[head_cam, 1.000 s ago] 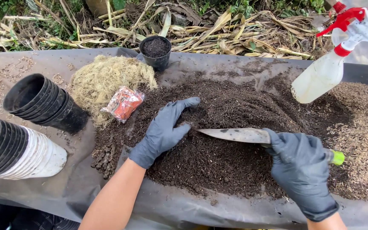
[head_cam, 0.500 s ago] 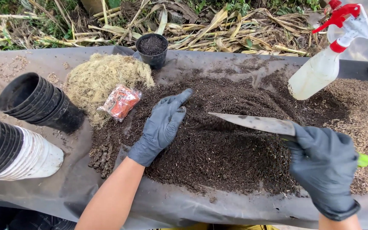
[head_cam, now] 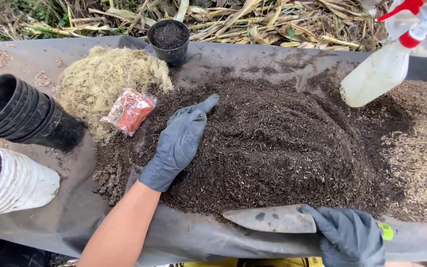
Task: Mixing soil on a table using a hand trowel and gloved hands.
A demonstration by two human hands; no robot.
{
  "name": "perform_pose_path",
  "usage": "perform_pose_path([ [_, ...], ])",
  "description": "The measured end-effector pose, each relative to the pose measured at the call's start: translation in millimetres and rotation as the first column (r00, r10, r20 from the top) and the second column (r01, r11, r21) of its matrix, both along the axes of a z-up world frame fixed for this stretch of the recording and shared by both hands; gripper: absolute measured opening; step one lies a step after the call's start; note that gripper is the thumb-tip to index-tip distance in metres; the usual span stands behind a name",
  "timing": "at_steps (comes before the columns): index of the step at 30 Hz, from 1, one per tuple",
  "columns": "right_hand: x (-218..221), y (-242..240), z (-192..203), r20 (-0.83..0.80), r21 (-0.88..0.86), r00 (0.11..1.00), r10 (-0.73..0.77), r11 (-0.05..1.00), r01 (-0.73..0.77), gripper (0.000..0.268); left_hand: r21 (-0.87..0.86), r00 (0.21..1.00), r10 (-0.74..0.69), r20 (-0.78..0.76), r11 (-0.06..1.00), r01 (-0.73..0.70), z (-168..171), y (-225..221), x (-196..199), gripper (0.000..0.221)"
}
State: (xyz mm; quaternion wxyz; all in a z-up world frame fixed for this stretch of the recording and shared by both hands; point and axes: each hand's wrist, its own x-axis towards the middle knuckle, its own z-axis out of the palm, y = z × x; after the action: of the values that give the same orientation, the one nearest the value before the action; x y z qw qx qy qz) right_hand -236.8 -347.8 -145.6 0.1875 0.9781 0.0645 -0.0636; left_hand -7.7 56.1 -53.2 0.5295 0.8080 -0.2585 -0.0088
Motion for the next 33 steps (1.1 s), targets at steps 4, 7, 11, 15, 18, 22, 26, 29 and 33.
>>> perform_pose_path([
  [4,30.4,41.4,58.4,0.645,0.231,0.744,0.176,0.883,-0.409,0.072,0.103,0.995,0.022,0.096,0.994,-0.032,20.4,-3.0,-10.0,0.073],
  [7,60.7,39.6,66.5,0.668,0.228,0.734,0.122,0.905,-0.359,0.071,0.075,0.996,0.052,0.079,0.996,-0.058,30.0,-6.1,-15.2,0.068],
  [11,98.9,38.3,95.0,0.751,0.223,0.659,0.045,0.922,-0.317,0.050,0.034,0.994,0.067,0.082,0.997,-0.070,38.0,-7.6,-18.0,0.067],
  [15,104.6,35.8,131.5,0.755,0.317,0.655,-0.015,0.883,-0.346,0.045,0.112,0.998,0.041,0.051,0.993,-0.047,30.0,-6.2,-13.6,0.070],
  [18,106.2,41.9,123.6,0.773,0.223,0.634,0.000,0.936,-0.272,0.042,0.110,0.993,0.063,0.097,0.991,-0.074,34.5,-6.2,-14.7,0.072],
  [22,112.0,43.0,100.5,0.732,-0.079,0.681,0.037,0.996,0.030,0.035,0.113,0.993,0.070,0.092,0.990,-0.080,37.5,-9.1,-17.3,0.079],
  [26,114.4,34.4,110.9,0.718,0.073,0.696,0.012,0.993,-0.093,0.044,0.127,0.993,0.068,0.099,0.989,-0.080,33.1,-9.4,-13.7,0.077],
  [29,121.5,2.9,97.9,0.786,0.059,0.618,-0.004,0.996,-0.068,0.037,0.139,0.992,0.080,0.097,0.986,-0.093,36.4,-8.8,-15.9,0.074],
  [33,151.2,-21.0,114.3,0.680,0.095,0.713,-0.172,0.985,0.147,0.033,0.120,0.995,0.072,0.074,0.990,-0.081,33.1,-8.7,-14.1,0.076],
])
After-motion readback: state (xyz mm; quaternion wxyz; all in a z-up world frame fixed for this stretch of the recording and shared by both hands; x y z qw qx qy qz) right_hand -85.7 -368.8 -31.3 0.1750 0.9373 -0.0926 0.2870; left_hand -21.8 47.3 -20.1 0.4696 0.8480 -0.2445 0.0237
